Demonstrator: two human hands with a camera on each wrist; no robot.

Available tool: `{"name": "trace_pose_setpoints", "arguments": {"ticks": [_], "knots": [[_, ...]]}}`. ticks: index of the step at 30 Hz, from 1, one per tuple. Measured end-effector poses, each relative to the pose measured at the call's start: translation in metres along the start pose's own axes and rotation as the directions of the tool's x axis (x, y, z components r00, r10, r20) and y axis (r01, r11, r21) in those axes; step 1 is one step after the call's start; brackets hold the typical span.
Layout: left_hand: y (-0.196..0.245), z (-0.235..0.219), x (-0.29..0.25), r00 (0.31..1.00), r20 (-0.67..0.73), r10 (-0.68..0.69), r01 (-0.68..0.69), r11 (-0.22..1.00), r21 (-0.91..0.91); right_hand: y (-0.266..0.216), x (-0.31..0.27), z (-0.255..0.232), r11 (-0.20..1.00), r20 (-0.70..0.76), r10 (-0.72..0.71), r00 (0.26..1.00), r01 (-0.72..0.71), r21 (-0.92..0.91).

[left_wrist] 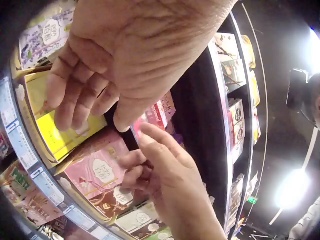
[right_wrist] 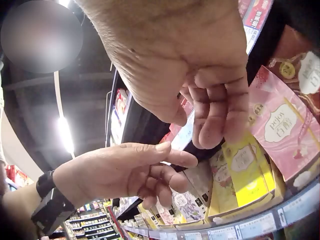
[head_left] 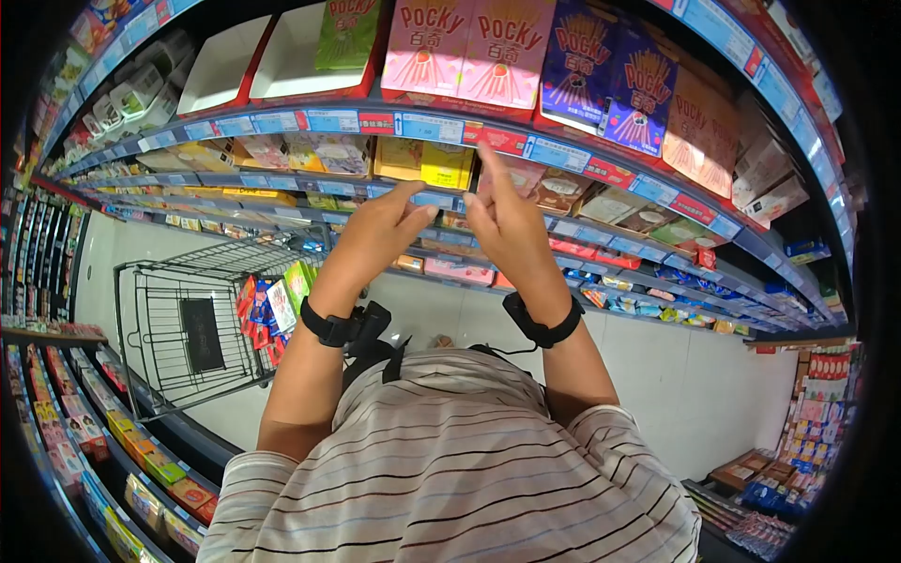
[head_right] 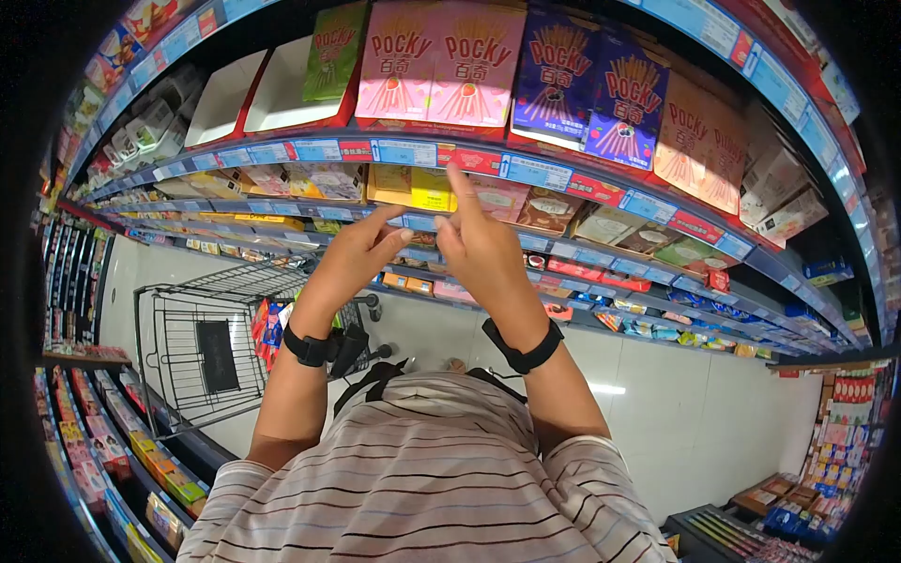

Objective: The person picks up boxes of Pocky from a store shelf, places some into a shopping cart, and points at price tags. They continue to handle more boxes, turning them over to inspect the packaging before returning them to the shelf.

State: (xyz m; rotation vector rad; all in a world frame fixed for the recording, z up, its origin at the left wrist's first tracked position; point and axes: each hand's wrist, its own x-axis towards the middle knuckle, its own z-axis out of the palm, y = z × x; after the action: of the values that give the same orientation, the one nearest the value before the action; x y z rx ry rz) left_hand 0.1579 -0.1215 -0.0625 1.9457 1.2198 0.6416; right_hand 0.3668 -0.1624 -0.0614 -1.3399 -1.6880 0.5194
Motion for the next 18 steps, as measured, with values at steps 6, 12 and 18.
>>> {"name": "trace_pose_setpoints", "arguments": {"ticks": [6,12,18], "knots": [[-0.065,-0.025,-0.028,0.985,-0.088,-0.147,0.149,0.989,0.012,-0.014,0.017,-0.005,0.999,-0.142,-0.049,0.989,0.048,-0.006],[-0.133,-0.062,-0.071,0.933,-0.137,-0.333,0.316,0.939,-0.134,-0.043,0.019,0.015,0.989,-0.031,-0.028,0.999,0.032,0.141],[-0.233,-0.109,-0.121,0.863,-0.206,-0.462,0.453,0.887,-0.092,-0.034,0.016,0.086,0.997,0.250,0.010,0.968,-0.030,0.074]]}}
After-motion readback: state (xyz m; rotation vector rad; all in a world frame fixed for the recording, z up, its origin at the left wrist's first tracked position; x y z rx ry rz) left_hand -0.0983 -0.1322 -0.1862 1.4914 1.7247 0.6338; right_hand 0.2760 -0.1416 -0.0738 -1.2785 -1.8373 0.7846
